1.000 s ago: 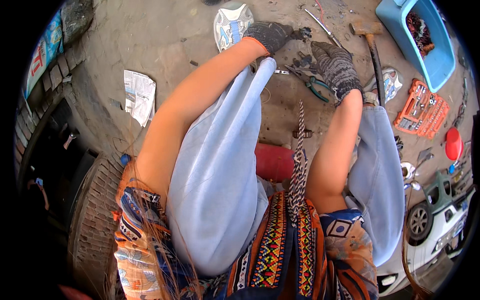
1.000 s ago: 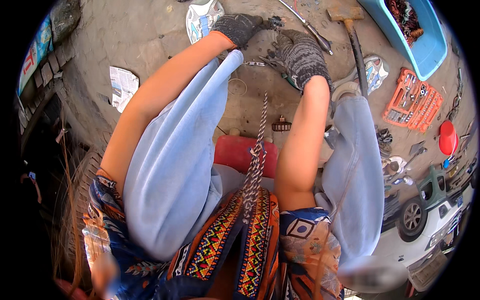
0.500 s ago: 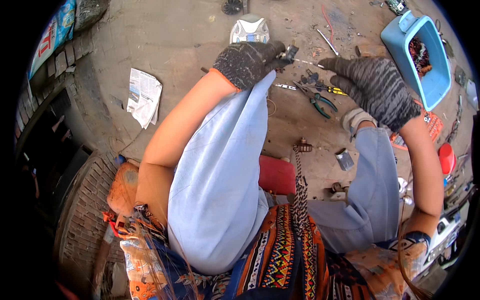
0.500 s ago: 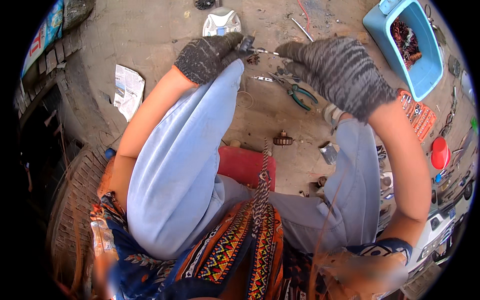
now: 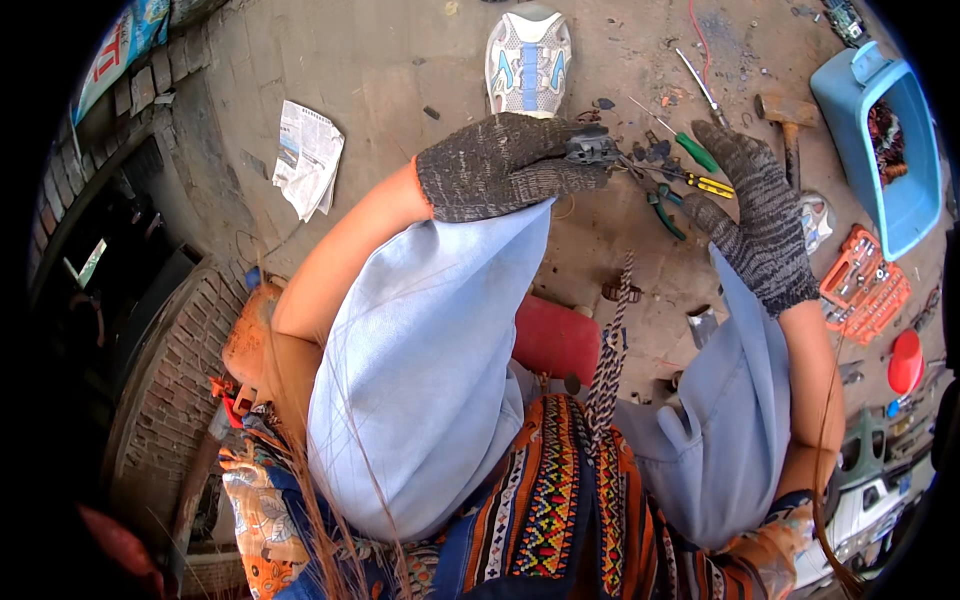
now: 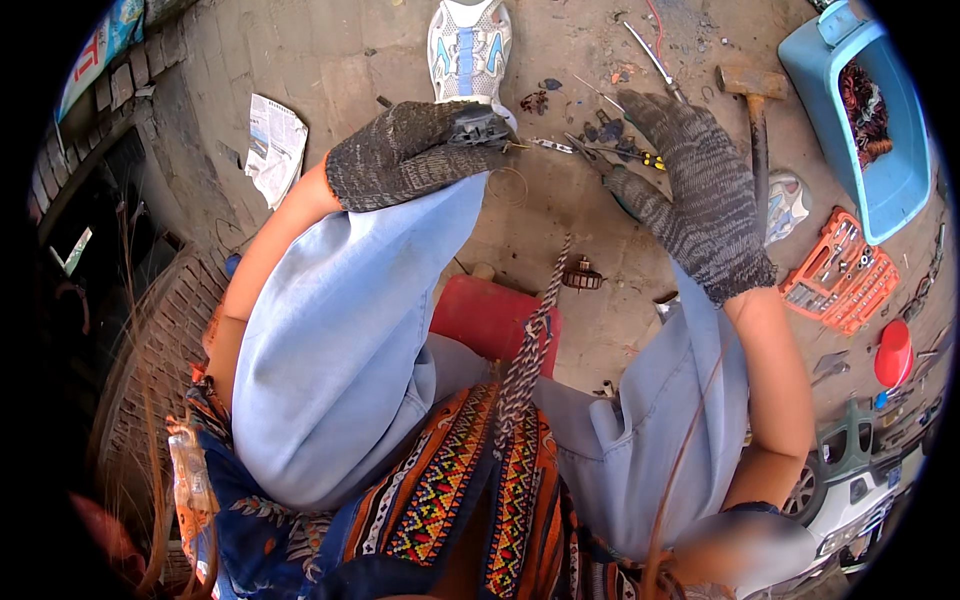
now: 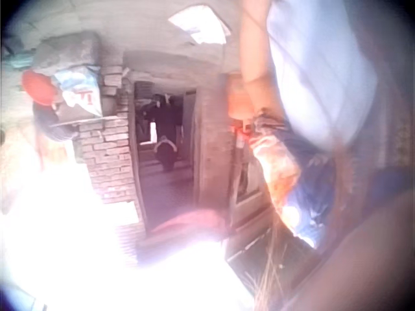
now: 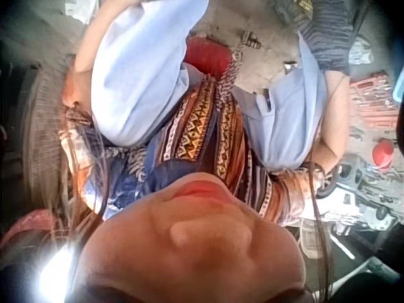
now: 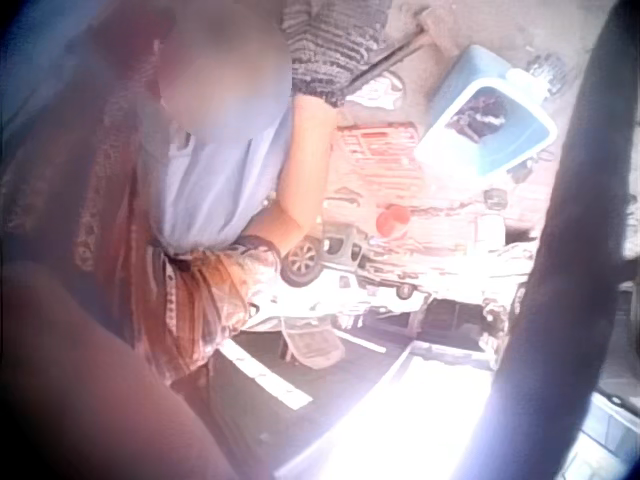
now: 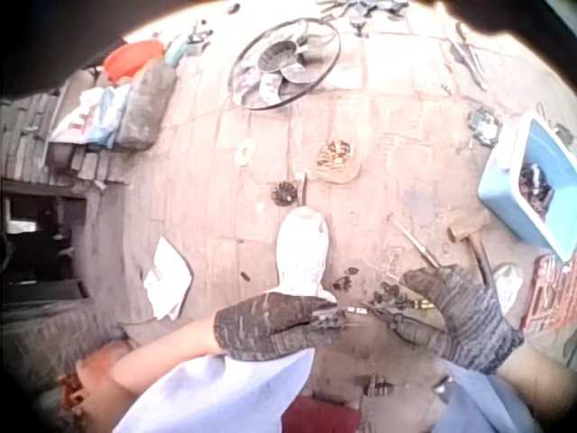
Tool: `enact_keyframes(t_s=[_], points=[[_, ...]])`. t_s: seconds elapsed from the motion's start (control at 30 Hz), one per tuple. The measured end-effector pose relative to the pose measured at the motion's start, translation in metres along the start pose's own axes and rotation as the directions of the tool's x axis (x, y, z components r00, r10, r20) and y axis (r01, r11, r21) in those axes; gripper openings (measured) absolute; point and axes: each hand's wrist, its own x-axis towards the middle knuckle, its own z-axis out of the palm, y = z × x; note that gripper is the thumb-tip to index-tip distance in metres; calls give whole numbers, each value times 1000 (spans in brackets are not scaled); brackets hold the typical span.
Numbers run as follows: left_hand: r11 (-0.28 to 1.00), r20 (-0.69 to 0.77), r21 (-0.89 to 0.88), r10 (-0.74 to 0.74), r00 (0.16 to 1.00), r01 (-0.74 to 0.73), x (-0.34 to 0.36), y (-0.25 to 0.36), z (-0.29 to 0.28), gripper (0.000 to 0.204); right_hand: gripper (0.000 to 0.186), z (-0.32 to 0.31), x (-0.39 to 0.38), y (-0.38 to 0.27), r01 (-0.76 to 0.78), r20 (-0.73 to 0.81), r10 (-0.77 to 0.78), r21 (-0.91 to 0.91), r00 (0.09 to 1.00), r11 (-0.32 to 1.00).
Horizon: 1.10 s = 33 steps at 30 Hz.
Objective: The person sits on a low stool and uses a screwdriver to disassemble a metal lock mechanism. They remove screws and separate the internal components, then use a hammer to tap parts of the mechanism. The person continues to manipulate the lock parts with their hands and tools throughout the clip.
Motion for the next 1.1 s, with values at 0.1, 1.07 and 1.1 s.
enact_keyframes(t_s=[0.1,1.07,1.1], points=[[956,4,-291,48,999,-45,16,9,-3,35,55,-10,17,-28,95,-65,-76,374,995,923],[945,83,109,299,951,-307,15,5,14,30,26,-6,14,-42,-159,113,124,868,986,470],[948,77,52,310,948,-314,15,-2,19,30,25,-5,15,-41,-139,94,116,864,989,483]])
